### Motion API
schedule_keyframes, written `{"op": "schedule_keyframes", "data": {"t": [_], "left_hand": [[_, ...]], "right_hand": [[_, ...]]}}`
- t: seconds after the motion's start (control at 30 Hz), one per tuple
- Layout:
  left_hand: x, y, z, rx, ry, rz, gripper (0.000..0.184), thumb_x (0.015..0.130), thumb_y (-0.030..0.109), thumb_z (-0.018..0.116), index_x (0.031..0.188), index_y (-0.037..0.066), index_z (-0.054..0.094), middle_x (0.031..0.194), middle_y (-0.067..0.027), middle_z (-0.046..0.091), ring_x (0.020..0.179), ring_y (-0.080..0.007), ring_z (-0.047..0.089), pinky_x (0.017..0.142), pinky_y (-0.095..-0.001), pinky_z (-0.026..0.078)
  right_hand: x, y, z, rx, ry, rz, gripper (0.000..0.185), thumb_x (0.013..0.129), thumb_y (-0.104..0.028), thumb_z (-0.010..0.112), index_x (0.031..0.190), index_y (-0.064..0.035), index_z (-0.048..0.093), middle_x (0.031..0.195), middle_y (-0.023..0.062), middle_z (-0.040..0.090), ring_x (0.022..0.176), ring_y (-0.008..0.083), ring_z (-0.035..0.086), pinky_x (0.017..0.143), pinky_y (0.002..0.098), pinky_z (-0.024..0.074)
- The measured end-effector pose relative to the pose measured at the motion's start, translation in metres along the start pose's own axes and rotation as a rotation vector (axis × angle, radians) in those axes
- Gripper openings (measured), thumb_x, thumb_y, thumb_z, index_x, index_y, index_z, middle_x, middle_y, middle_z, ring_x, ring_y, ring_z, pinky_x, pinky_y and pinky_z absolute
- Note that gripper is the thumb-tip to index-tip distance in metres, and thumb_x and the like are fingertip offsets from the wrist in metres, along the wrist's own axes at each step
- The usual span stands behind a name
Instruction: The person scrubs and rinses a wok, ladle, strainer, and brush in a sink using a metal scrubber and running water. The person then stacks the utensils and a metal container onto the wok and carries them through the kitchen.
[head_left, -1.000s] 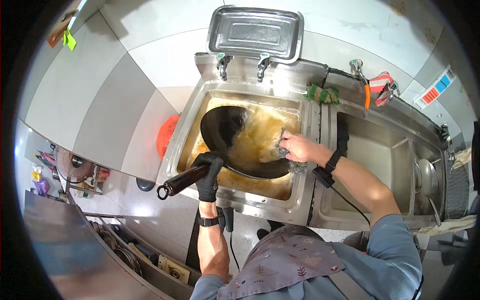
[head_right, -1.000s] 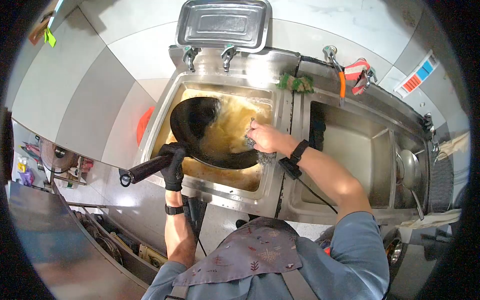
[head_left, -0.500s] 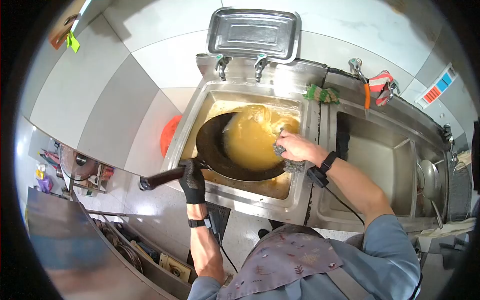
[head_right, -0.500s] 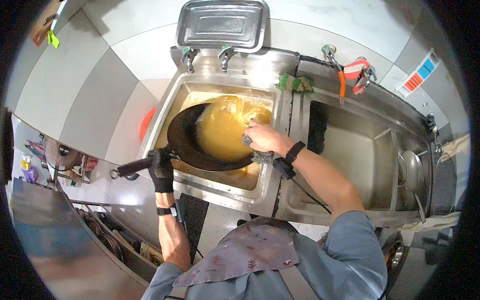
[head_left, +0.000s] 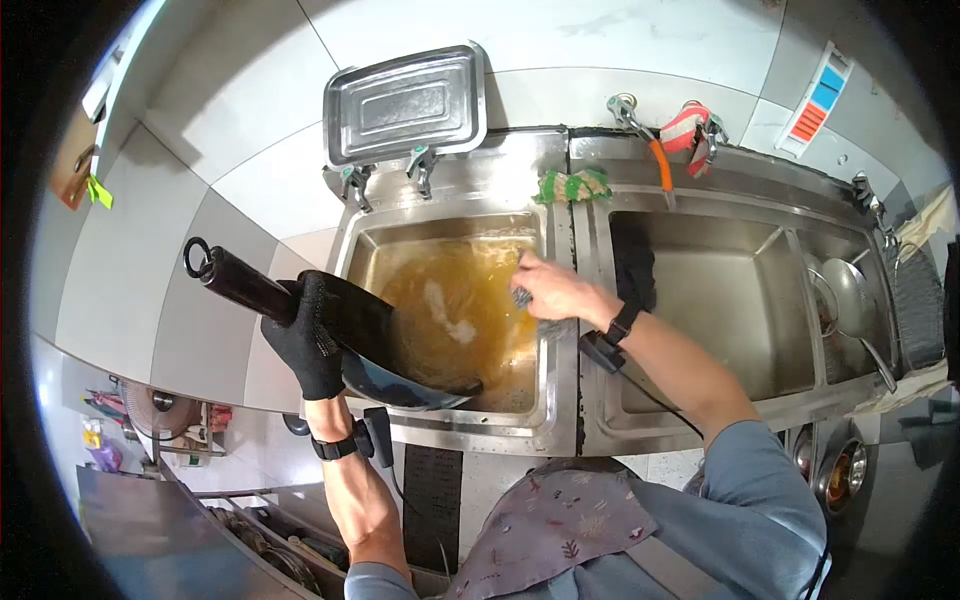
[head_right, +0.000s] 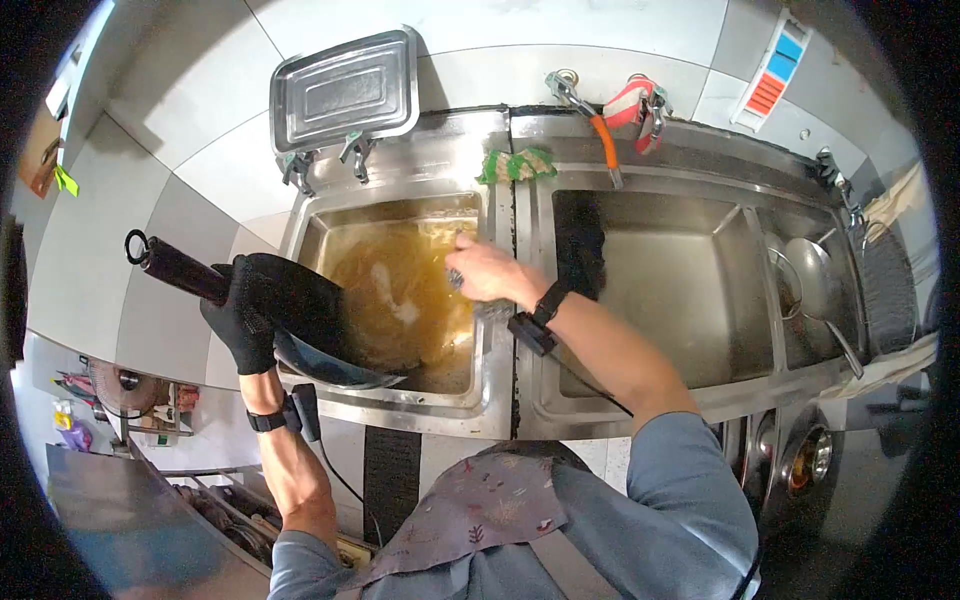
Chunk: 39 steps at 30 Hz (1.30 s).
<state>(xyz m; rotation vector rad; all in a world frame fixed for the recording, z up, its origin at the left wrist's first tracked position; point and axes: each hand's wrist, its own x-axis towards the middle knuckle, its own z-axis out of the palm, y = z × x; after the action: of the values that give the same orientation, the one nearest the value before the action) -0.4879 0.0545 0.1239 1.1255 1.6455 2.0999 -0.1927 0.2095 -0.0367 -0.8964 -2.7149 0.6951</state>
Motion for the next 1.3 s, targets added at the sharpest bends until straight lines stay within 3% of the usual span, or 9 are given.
{"op": "schedule_keyframes", "data": {"t": [0.2, 0.27, 0.33, 0.6, 0.73, 0.83, 0.93, 1.1, 1.3], "left_hand": [[-0.002, 0.044, -0.005, 0.123, -0.018, 0.167, 0.016, 0.082, 0.004, 0.08, 0.08, 0.001, 0.064, 0.071, -0.0047, 0.065, 0.063, -0.0134, 0.062, 0.062, -0.0276, 0.048], [-0.002, 0.052, -0.01, 0.016, -0.052, 0.147, 0.015, 0.082, 0.003, 0.08, 0.081, 0.001, 0.065, 0.071, -0.0052, 0.065, 0.063, -0.0145, 0.063, 0.063, -0.028, 0.049], [0.0, 0.059, -0.018, 0.041, -0.001, 0.17, 0.015, 0.082, 0.002, 0.079, 0.082, 0.001, 0.065, 0.071, -0.0064, 0.066, 0.063, -0.0158, 0.064, 0.063, -0.0279, 0.049], [-0.013, 0.092, -0.014, -0.062, -0.123, 0.256, 0.013, 0.079, -0.003, 0.076, 0.087, 0.0, 0.066, 0.079, -0.0075, 0.068, 0.072, -0.0169, 0.065, 0.068, -0.0294, 0.051], [-0.019, 0.08, -0.007, 0.095, -0.121, 0.352, 0.02, 0.079, -0.005, 0.072, 0.097, 0.0, 0.065, 0.091, -0.0047, 0.068, 0.083, -0.0153, 0.063, 0.083, -0.0299, 0.05], [-0.033, 0.085, 0.002, 0.091, -0.178, 0.292, 0.019, 0.08, -0.004, 0.072, 0.097, 0.0, 0.066, 0.091, -0.0051, 0.068, 0.079, -0.0145, 0.062, 0.075, -0.0308, 0.053], [-0.049, 0.094, 0.01, 0.222, -0.175, 0.361, 0.019, 0.08, -0.003, 0.072, 0.099, 0.0, 0.067, 0.094, -0.0059, 0.07, 0.081, -0.0145, 0.064, 0.076, -0.0294, 0.053], [-0.096, 0.124, 0.023, 0.178, -0.173, 0.405, 0.018, 0.08, -0.001, 0.071, 0.097, 0.001, 0.067, 0.091, -0.0052, 0.069, 0.08, -0.0145, 0.063, 0.075, -0.0289, 0.052], [-0.155, 0.189, 0.026, 0.13, -0.187, 0.49, 0.014, 0.081, 0.002, 0.071, 0.093, 0.002, 0.065, 0.087, -0.0052, 0.067, 0.077, -0.0157, 0.06, 0.075, -0.0307, 0.051]], "right_hand": [[0.013, 0.04, -0.041, -0.38, 0.212, 0.043, 0.044, 0.076, 0.004, 0.064, 0.117, -0.0116, 0.068, 0.128, 0.0081, 0.054, 0.125, 0.0351, 0.049, 0.101, 0.048, 0.0452], [0.017, 0.058, -0.045, -0.435, 0.077, 0.217, 0.051, 0.084, 0.0, 0.061, 0.134, -0.0136, 0.061, 0.158, 0.0134, 0.036, 0.14, 0.0391, 0.039, 0.112, 0.0562, 0.0359], [0.017, 0.067, -0.041, -0.438, 0.155, 0.231, 0.057, 0.085, 0.0, 0.06, 0.14, -0.013, 0.055, 0.161, 0.0157, 0.03, 0.144, 0.042, 0.034, 0.114, 0.0586, 0.0326], [0.004, 0.007, -0.02, -0.292, 0.207, 0.035, 0.054, 0.079, 0.001, 0.062, 0.132, -0.0072, 0.06, 0.154, 0.022, 0.038, 0.139, 0.0469, 0.038, 0.11, 0.0628, 0.0333], [-0.017, -0.051, 0.017, 0.238, 0.187, -0.291, 0.047, 0.084, -0.028, 0.076, 0.118, 0.0026, 0.064, 0.113, 0.0197, 0.064, 0.112, 0.0359, 0.059, 0.096, 0.0451, 0.0509], [-0.068, -0.135, 0.001, 0.65, -0.082, -0.386, 0.072, 0.085, -0.046, 0.078, 0.131, 0.0064, 0.057, 0.127, 0.0249, 0.058, 0.115, 0.0368, 0.059, 0.099, 0.0433, 0.0495], [-0.089, -0.171, 0.032, 0.479, 0.116, -0.588, 0.067, 0.086, -0.039, 0.075, 0.13, 0.0087, 0.056, 0.126, 0.0253, 0.06, 0.114, 0.0419, 0.06, 0.096, 0.0469, 0.0505], [-0.118, -0.184, 0.06, 0.593, 0.103, -0.394, 0.037, 0.09, -0.023, 0.069, 0.108, 0.0091, 0.068, 0.098, 0.0245, 0.069, 0.091, 0.0417, 0.068, 0.079, 0.0444, 0.0539], [-0.189, -0.206, 0.02, 0.564, 0.297, -0.308, 0.029, 0.089, -0.018, 0.069, 0.108, 0.0036, 0.071, 0.095, 0.0259, 0.071, 0.089, 0.0407, 0.07, 0.077, 0.0436, 0.0548]]}}
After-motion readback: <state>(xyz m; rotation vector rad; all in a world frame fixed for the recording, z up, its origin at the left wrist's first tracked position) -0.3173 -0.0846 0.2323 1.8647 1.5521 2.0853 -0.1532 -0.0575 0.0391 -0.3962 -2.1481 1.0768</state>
